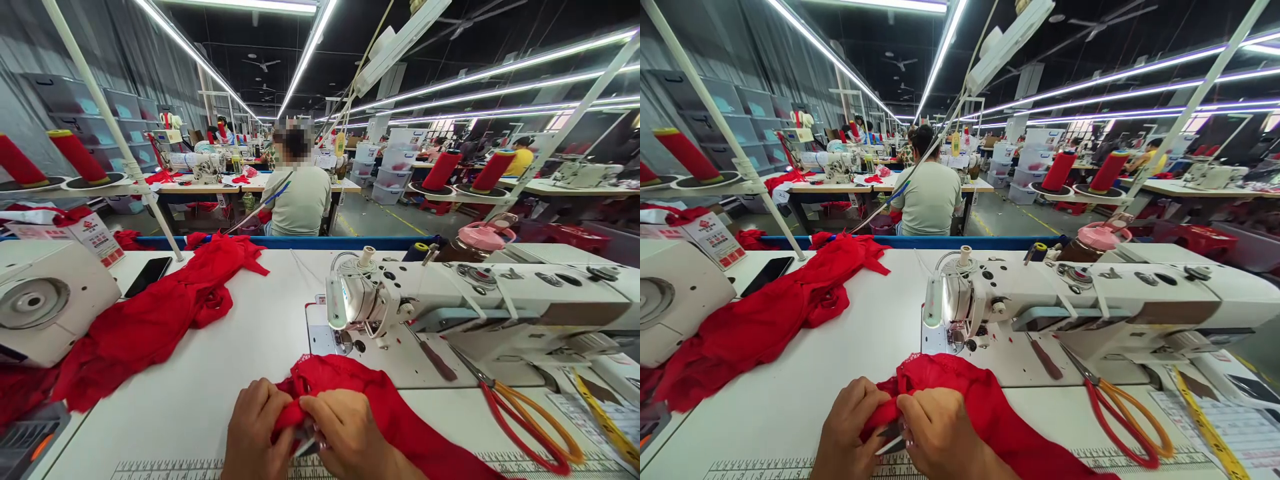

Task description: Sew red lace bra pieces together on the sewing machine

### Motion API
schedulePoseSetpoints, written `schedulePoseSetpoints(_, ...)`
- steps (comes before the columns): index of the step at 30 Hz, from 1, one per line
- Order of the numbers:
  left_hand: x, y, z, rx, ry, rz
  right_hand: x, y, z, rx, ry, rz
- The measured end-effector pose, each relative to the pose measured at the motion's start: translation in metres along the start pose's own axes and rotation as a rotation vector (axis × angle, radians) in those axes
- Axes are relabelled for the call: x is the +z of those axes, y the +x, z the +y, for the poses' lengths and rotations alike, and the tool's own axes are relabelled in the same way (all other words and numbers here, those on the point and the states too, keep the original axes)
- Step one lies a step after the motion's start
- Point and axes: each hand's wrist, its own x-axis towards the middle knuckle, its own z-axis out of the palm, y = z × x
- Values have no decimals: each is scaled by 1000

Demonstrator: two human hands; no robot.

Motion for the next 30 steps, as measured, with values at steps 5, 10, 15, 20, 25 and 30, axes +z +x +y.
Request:
schedulePoseSetpoints(5, 7, 2, 3, 70, 131, 27, 7, -3, 1, -28, 14, 64)
schedulePoseSetpoints(10, 9, 2, 3, -4, 38, -5, 10, -6, 5, -2, 67, 96)
schedulePoseSetpoints(15, 7, 2, -2, -81, -24, -65, 6, -4, 5, 4, 22, 73)
schedulePoseSetpoints(20, 10, 3, -3, 14, 60, -56, 6, -3, 3, -23, -20, 83)
schedulePoseSetpoints(25, 14, 2, -4, 19, 61, -54, 9, -6, 4, 4, 47, 104)
schedulePoseSetpoints(30, 10, 3, -6, -112, -13, -126, 9, -7, 7, 19, 70, 118)
